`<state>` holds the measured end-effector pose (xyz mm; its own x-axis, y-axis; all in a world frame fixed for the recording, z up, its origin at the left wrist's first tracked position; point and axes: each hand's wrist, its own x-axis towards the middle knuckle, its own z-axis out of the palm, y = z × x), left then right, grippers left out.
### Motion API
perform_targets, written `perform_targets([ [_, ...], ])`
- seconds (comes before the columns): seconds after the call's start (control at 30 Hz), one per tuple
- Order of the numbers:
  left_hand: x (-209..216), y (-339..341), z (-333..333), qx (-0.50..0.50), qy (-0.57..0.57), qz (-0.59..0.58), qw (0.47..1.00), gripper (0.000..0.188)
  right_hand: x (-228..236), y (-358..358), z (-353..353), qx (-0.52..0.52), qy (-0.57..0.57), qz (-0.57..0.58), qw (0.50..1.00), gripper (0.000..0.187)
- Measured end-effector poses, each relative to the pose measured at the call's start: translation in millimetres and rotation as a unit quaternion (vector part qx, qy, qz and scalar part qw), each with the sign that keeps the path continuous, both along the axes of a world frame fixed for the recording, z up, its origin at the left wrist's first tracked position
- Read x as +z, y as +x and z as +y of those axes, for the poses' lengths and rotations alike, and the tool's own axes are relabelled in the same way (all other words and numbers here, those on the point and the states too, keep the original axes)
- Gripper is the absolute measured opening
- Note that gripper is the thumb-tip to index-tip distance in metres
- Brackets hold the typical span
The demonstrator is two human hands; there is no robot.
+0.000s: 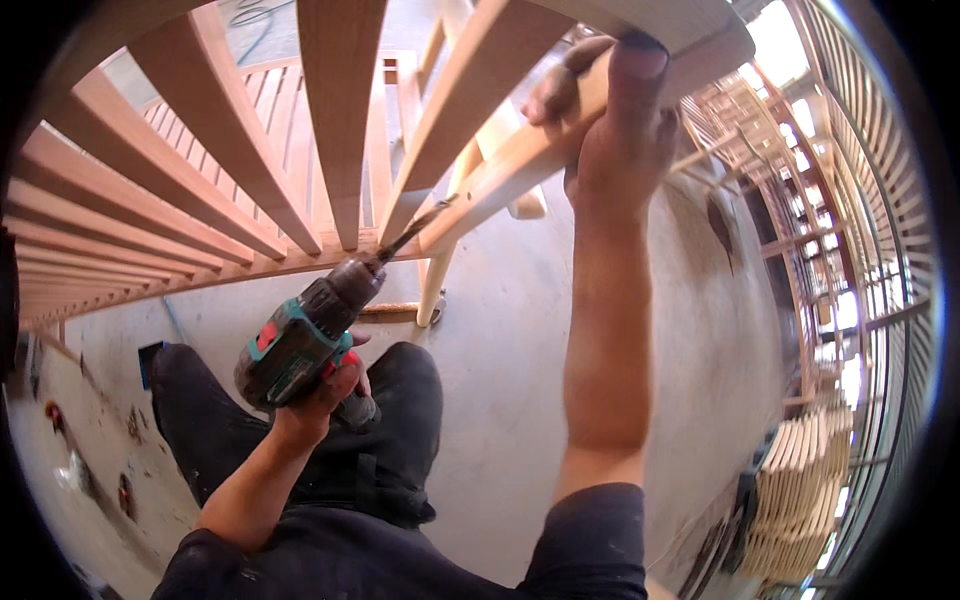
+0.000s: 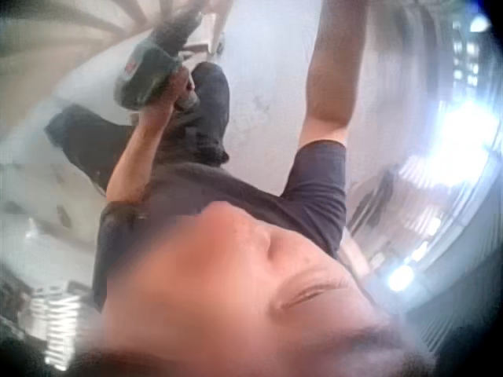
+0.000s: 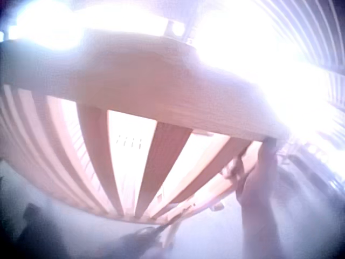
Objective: The person assembles a wooden chair by attaching the backrest slats to the frame. They use a cordless drill to drive screws and a pneumatic nail gun to secure joints, working while sitting on the floor in a workshop.
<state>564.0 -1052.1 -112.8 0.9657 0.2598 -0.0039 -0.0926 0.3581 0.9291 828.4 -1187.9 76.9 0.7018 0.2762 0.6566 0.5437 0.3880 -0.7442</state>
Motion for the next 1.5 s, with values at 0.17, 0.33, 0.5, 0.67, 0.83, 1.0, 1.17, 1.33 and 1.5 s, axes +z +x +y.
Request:
perform_targets([
  [0.17,13.2,11.5,-22.7,0.044,-0.04,0.026,0.998,0.029,9.0,-11.0,10.5,-0.039,0.02,0.007,0.999,0.067],
  [0.33,5.5,13.6,-30.0,0.065,-0.048,0.019,0.997,0.033,10.6,-13.2,10.6,-0.053,0.017,0.017,0.998,0.07],
  [0.5,5.2,13.6,-25.4,0.059,-0.079,0.027,0.995,0.033,9.5,-13.0,10.1,-0.065,0.006,0.016,0.998,0.072],
  [0.67,5.7,15.6,-8.9,0.021,-0.1,0.02,0.995,0.028,8.8,-13.2,13.3,-0.061,-0.003,0.021,0.998,0.074],
  [0.83,2.7,17.1,6.4,-0.003,-0.123,0.035,0.992,0.027,6.9,-18.7,13.1,-0.098,-0.003,0.028,0.995,0.076],
  [1.0,1.0,28.8,14.8,-0.024,-0.132,0.039,0.99,0.027,6.9,-20.8,18.3,-0.137,-0.006,0.019,0.99,0.076],
  [1.17,1.2,29.1,23.0,-0.045,-0.039,0.031,0.998,0.028,7.8,-24.3,14.5,-0.188,-0.04,0.008,0.981,0.079],
  [1.33,-17.8,27.2,28.7,-0.051,0.054,0.002,0.997,0.028,4.3,-22.8,8.9,-0.195,-0.067,0.055,0.977,0.09],
  [1.5,-15.2,33.4,30.9,-0.047,0.007,-0.009,0.999,0.031,3.7,-24.1,11.6,-0.189,-0.057,0.061,0.978,0.09],
])
